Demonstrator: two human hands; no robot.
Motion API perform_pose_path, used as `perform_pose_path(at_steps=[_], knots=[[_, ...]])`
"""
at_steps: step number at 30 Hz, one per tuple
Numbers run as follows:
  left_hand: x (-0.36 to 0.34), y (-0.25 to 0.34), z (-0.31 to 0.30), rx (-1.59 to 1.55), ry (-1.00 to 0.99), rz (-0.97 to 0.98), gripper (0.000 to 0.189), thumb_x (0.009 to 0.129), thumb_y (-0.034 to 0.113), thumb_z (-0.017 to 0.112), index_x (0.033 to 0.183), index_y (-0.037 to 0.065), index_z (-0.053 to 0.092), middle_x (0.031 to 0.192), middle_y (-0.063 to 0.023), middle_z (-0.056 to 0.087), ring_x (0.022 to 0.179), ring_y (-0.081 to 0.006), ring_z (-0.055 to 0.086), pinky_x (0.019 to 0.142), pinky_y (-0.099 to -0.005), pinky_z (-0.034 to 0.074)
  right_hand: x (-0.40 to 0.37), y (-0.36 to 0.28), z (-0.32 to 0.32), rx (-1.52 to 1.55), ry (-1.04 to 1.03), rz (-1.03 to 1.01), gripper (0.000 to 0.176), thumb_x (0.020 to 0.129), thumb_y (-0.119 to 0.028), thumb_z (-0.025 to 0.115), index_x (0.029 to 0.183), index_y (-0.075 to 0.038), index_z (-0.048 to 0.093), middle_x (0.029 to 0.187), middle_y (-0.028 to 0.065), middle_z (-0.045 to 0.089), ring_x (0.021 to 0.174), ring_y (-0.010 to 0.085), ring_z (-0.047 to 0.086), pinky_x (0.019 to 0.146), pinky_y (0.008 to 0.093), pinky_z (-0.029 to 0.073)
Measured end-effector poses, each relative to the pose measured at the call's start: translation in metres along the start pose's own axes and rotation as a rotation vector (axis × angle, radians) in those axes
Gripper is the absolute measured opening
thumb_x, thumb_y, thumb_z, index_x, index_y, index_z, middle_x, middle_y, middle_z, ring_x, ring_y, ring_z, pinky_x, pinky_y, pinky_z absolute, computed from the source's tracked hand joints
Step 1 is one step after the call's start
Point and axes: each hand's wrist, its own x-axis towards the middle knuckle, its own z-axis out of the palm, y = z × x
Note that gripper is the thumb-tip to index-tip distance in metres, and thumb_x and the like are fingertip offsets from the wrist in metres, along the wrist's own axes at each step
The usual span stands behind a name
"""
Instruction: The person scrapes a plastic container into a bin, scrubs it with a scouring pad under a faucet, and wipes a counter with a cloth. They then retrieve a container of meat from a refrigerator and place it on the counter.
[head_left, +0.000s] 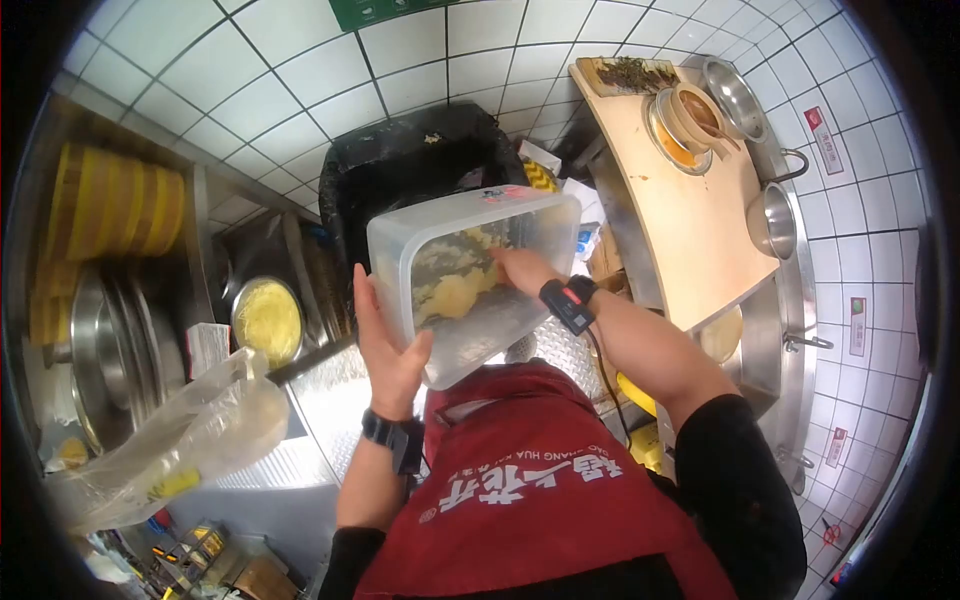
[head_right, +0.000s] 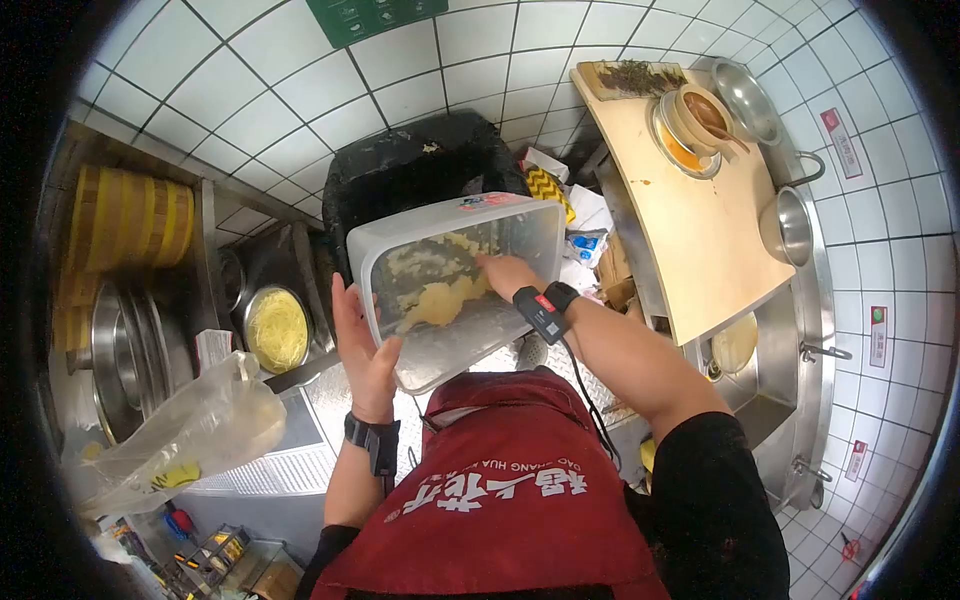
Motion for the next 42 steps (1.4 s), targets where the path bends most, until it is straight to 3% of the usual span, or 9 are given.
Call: perform_pose_path(at_steps=[2,5,21,29,33,35,37,39,42], knots=[[0.001,-0.003,-0.001,0.011,0.016,0.021,0.109,0.074,0.033,0.076,0.162,0.008,0.018,0.146,-0.0105,0.043,0.133,-0.0242,0.044,0.114,-0.0391,0.033,0.000,-0.012,0.016,0.902,-0.143,0.407,0.039,0.105,-0.031,0.047,0.124,-0.001,0.062,0.105,0.0166,0.071,0.097,0.0264,0.069,0.088,0.0413,0.055],[0.004,-0.004,-0.012,0.023,0.003,-0.031,0.107,0.076,0.031,0.076,0.162,0.006,0.018,0.145,-0.0106,0.044,0.135,-0.0237,0.043,0.114,-0.0378,0.033,-0.005,-0.051,0.036,1.257,-0.300,0.387,0.043,0.106,-0.037,0.048,0.122,-0.001,0.064,0.110,0.0100,0.070,0.102,0.0197,0.067,0.091,0.0360,0.054],[0.000,-0.038,-0.075,0.111,0.099,-0.097,0.086,0.078,0.005,0.065,0.157,0.007,0.031,0.157,-0.0167,0.035,0.145,-0.0310,0.035,0.120,-0.0416,0.031,-0.005,-0.125,0.041,2.018,-0.757,0.350,0.039,0.104,-0.032,0.053,0.130,-0.003,0.057,0.128,0.0135,0.064,0.120,0.0283,0.061,0.106,0.0460,0.048],[-0.007,-0.030,-0.132,0.057,0.479,-0.168,0.086,0.081,-0.007,0.051,0.160,0.005,0.022,0.159,-0.0156,0.033,0.145,-0.0290,0.035,0.120,-0.0394,0.027,-0.043,-0.122,-0.116,1.730,0.007,-0.243,0.047,0.108,-0.039,0.041,0.134,-0.001,0.053,0.132,0.0136,0.062,0.121,0.0273,0.062,0.106,0.0459,0.048],[-0.020,-0.032,-0.144,0.062,0.502,-0.028,0.078,0.090,0.003,0.052,0.161,0.004,0.021,0.157,-0.0129,0.037,0.139,-0.0241,0.042,0.118,-0.0376,0.030,-0.021,-0.093,-0.093,1.443,0.521,-0.382,0.047,0.108,-0.031,0.042,0.138,0.003,0.050,0.134,0.0180,0.061,0.129,0.0310,0.055,0.113,0.0452,0.039],[-0.024,-0.027,-0.143,0.012,0.543,-0.041,0.076,0.091,0.003,0.052,0.160,0.002,0.021,0.157,-0.0125,0.036,0.139,-0.0232,0.040,0.118,-0.0375,0.030,0.019,-0.034,-0.035,0.123,0.820,-0.158,0.050,0.105,-0.032,0.048,0.141,0.002,0.048,0.139,0.0218,0.057,0.134,0.0366,0.050,0.117,0.0461,0.033],[-0.030,-0.032,-0.151,-0.022,0.522,-0.114,0.075,0.091,0.003,0.052,0.160,0.002,0.021,0.157,-0.0123,0.035,0.140,-0.0231,0.039,0.118,-0.0375,0.030,0.045,-0.016,0.013,-0.150,0.411,-0.428,0.059,0.100,-0.037,0.056,0.144,0.001,0.047,0.145,0.0249,0.051,0.138,0.0422,0.044,0.119,0.0487,0.030],[-0.022,-0.033,-0.155,-0.068,0.510,-0.157,0.075,0.092,0.003,0.052,0.160,0.002,0.021,0.158,-0.0121,0.034,0.140,-0.0229,0.038,0.118,-0.0374,0.030,0.032,-0.011,0.028,-0.505,-0.381,0.007,0.061,0.097,-0.040,0.058,0.141,0.001,0.052,0.145,0.0287,0.049,0.134,0.0444,0.047,0.118,0.0441,0.034],[-0.020,-0.036,-0.152,0.008,0.499,-0.069,0.072,0.093,0.003,0.052,0.159,0.001,0.023,0.154,-0.0125,0.039,0.137,-0.0224,0.042,0.116,-0.0367,0.032,0.023,-0.044,0.031,-0.073,0.004,-0.181,0.056,0.095,-0.037,0.061,0.134,0.002,0.057,0.139,0.0270,0.056,0.126,0.0405,0.056,0.108,0.0421,0.045]])
